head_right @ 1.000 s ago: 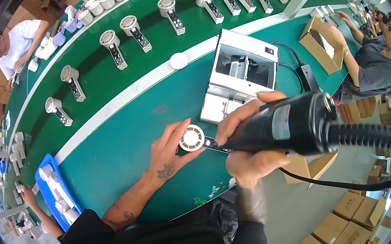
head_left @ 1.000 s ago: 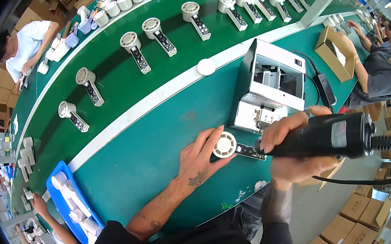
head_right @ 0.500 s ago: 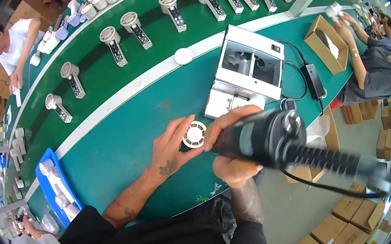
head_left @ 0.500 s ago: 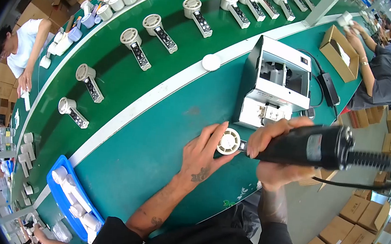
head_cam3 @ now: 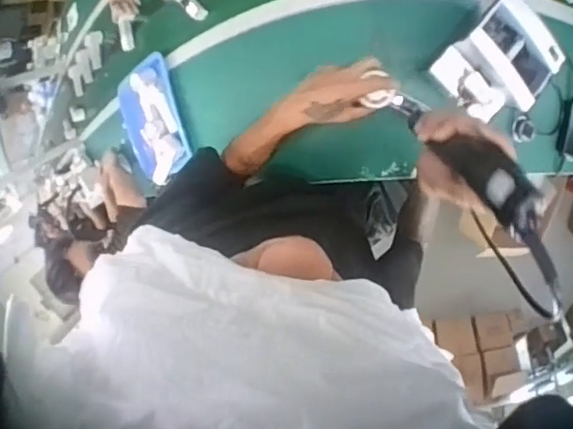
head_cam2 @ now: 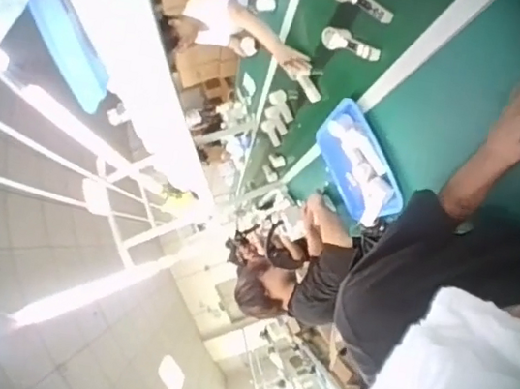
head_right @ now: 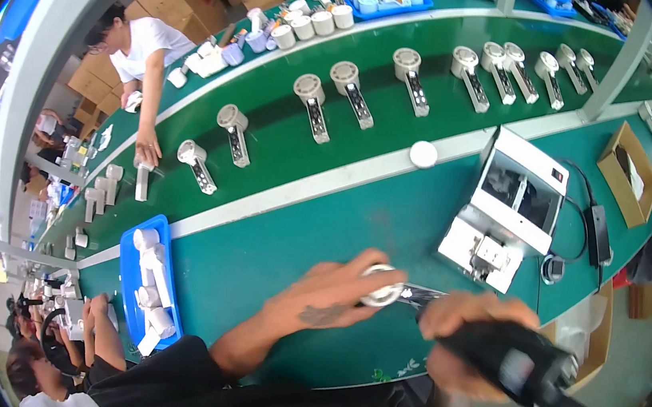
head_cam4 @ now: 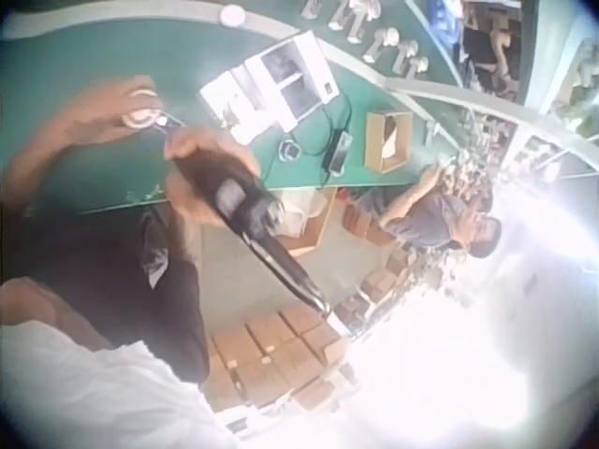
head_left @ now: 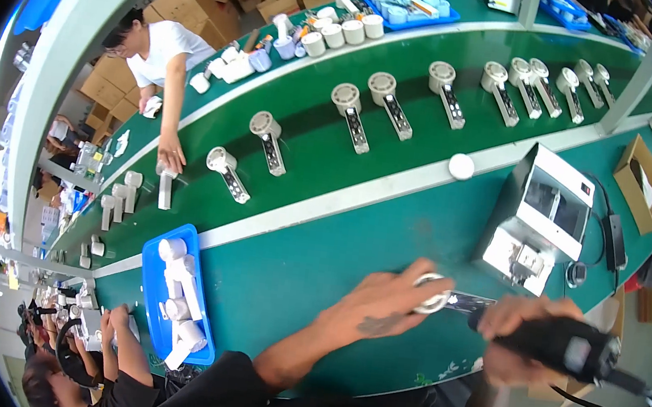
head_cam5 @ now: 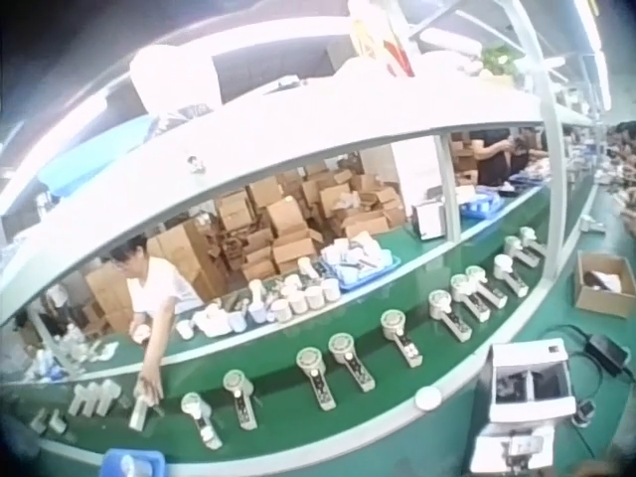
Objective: The person fastens electronic components and plastic housings onto a PCB using an electric screwdriver, taking screws from storage boxes one by one.
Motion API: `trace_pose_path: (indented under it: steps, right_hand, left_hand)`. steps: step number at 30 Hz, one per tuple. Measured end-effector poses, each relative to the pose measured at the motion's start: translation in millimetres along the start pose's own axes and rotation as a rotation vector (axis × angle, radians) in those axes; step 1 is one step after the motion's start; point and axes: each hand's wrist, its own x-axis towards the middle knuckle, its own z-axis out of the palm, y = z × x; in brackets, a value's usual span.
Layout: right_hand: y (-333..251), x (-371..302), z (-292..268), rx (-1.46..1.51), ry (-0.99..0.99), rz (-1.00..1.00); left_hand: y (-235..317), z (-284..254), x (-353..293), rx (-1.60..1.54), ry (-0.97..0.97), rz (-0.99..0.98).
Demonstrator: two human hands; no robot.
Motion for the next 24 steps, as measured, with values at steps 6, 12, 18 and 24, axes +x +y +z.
trace_pose_path:
  steps: [6,12,18,24]
  right_hand:
    - [-33.0,-11.2,-38.0,-0.23,0.17,-0.06]
    - [-20.3,-21.6,-39.1,-0.218,0.152,0.091]
    - [-19.5,-33.4,-39.6,-0.274,0.145,0.167]
    - [-22.0,-38.3,-53.6,-0.218,0.248,0.152]
  left_hand:
    - [-55.6,-73.4,-46.6,0.157,0.611,-0.542]
    - [-187.3,-143.6,39.0,0.683,0.851,-0.513]
    - [-212.6,-177.3,73.8,0.785,0.806,-0.652]
    - [-229.9,-168.7,-35.1,0.982,1.162,-0.979]
